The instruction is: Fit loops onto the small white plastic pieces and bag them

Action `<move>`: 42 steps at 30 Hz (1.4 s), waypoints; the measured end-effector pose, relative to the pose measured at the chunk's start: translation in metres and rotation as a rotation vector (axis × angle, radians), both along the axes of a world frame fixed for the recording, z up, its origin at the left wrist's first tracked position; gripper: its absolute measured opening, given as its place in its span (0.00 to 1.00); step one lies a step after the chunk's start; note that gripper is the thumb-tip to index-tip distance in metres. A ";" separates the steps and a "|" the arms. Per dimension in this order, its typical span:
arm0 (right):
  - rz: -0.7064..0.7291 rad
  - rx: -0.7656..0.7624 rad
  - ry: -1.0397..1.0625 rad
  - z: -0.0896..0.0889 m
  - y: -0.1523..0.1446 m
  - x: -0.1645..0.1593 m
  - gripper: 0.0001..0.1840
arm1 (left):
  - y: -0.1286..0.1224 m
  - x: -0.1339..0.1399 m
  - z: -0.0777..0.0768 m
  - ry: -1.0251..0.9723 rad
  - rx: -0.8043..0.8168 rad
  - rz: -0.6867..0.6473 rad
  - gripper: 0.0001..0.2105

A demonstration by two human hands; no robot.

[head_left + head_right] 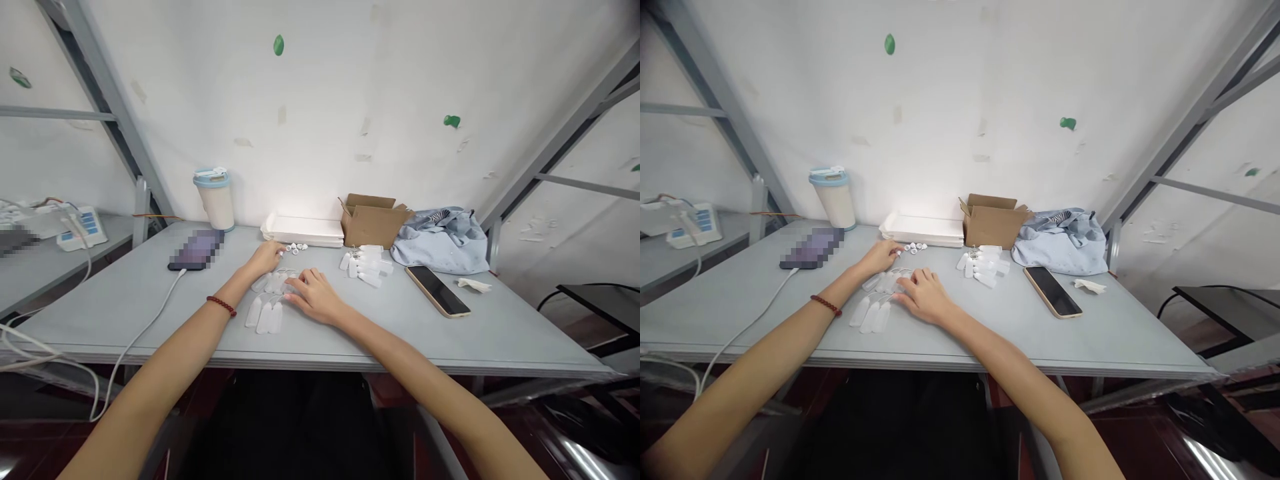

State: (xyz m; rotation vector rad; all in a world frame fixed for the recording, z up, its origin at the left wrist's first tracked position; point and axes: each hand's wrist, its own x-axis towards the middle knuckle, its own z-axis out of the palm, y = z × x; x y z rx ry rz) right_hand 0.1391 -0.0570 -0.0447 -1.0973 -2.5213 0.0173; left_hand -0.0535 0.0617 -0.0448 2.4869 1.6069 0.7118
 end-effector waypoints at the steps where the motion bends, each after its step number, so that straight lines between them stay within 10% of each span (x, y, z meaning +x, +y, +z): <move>1: -0.008 -0.015 -0.011 0.001 0.000 0.000 0.25 | -0.001 0.000 0.001 0.009 -0.005 0.003 0.21; 15: -0.114 -0.102 0.060 0.007 0.011 0.013 0.20 | -0.019 0.012 0.017 -0.355 -0.089 0.064 0.12; 28: -0.075 -0.234 0.636 0.014 0.022 0.032 0.08 | -0.055 0.038 0.039 -1.263 -0.739 -0.171 0.07; 42: 0.033 -0.486 0.763 0.017 0.018 0.029 0.05 | -0.058 0.045 0.033 -1.175 -0.723 -0.328 0.09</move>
